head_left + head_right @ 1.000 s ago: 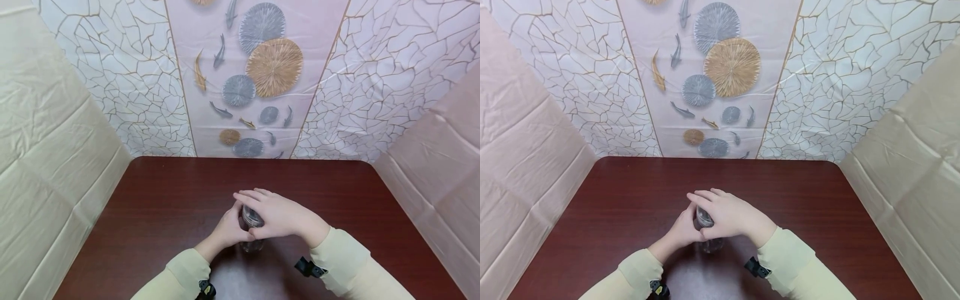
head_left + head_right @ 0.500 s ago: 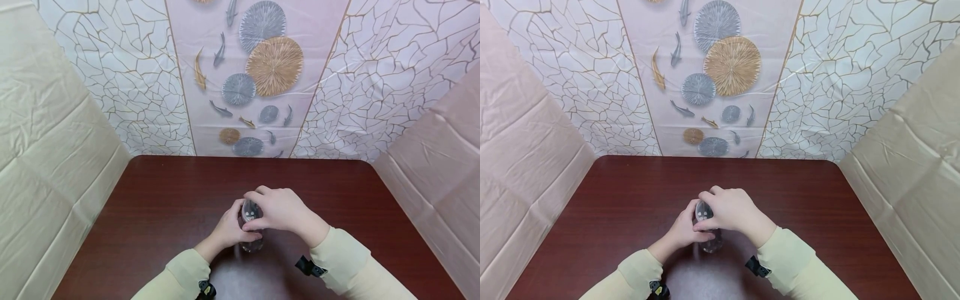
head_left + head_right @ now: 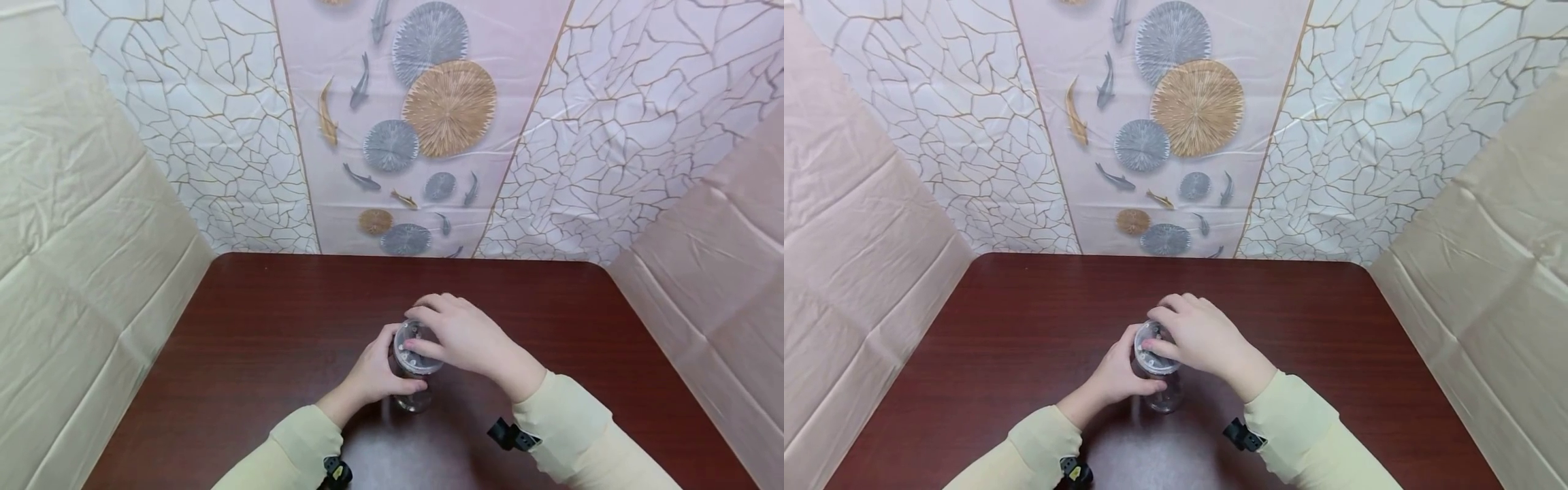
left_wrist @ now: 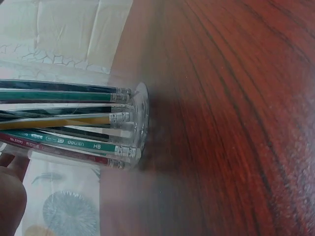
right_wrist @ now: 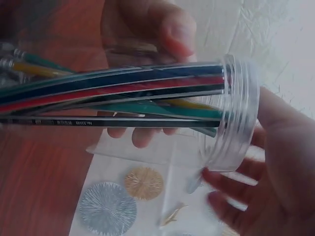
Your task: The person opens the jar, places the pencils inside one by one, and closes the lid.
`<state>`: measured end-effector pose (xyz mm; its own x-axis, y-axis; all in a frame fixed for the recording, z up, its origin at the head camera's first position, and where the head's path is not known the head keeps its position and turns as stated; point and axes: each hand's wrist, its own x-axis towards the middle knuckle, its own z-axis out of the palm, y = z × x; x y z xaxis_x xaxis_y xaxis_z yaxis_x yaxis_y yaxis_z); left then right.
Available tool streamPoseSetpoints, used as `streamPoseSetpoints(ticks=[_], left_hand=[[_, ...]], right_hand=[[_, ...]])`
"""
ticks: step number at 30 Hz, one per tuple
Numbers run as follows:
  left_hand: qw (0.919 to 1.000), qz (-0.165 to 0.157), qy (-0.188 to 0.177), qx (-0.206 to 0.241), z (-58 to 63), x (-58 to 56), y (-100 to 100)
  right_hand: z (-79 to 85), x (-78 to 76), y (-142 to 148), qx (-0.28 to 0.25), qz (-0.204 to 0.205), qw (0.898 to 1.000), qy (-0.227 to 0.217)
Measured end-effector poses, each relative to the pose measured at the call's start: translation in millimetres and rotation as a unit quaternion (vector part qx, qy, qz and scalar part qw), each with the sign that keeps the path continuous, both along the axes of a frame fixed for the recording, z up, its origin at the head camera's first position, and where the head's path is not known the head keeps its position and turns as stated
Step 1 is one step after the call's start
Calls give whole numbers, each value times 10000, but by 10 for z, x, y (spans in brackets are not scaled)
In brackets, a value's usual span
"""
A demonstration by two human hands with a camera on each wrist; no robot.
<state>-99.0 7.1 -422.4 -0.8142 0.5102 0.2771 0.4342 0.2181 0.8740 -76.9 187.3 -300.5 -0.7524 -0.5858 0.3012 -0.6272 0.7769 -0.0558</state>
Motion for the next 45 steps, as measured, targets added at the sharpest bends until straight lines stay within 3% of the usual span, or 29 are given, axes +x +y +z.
streamPoseSetpoints(ticks=[5,8,12,15,21,25,35,37,42,45], left_hand=[[9998,-119,11,141,34,-10,-12],[9996,-170,-11,231,60,-16,-22],[9995,-227,-113,161,97,-14,-27],[9995,-229,-166,102,106,-12,-25],[9999,55,21,-135,63,-3,-7],[9997,184,57,-130,22,-4,-12],[9991,107,-316,245,-1,-30,-35],[9992,95,-297,247,3,-33,-32],[9996,128,-244,24,7,-31,-24],[9996,153,-250,-45,-12,-29,-16]], right_hand=[[87,2,64,-379,428,9964,-621],[138,12,85,-229,684,9934,-891],[116,7,74,232,1015,9902,-927],[52,2,49,253,1054,9911,-767],[-91,21,-46,354,326,9986,-233],[-72,53,-44,686,-172,9974,-153],[22,38,91,468,-464,9976,-197],[14,26,93,310,-302,9989,-160],[-23,0,12,97,617,9980,-133],[-40,-12,-29,243,598,9979,-47]])
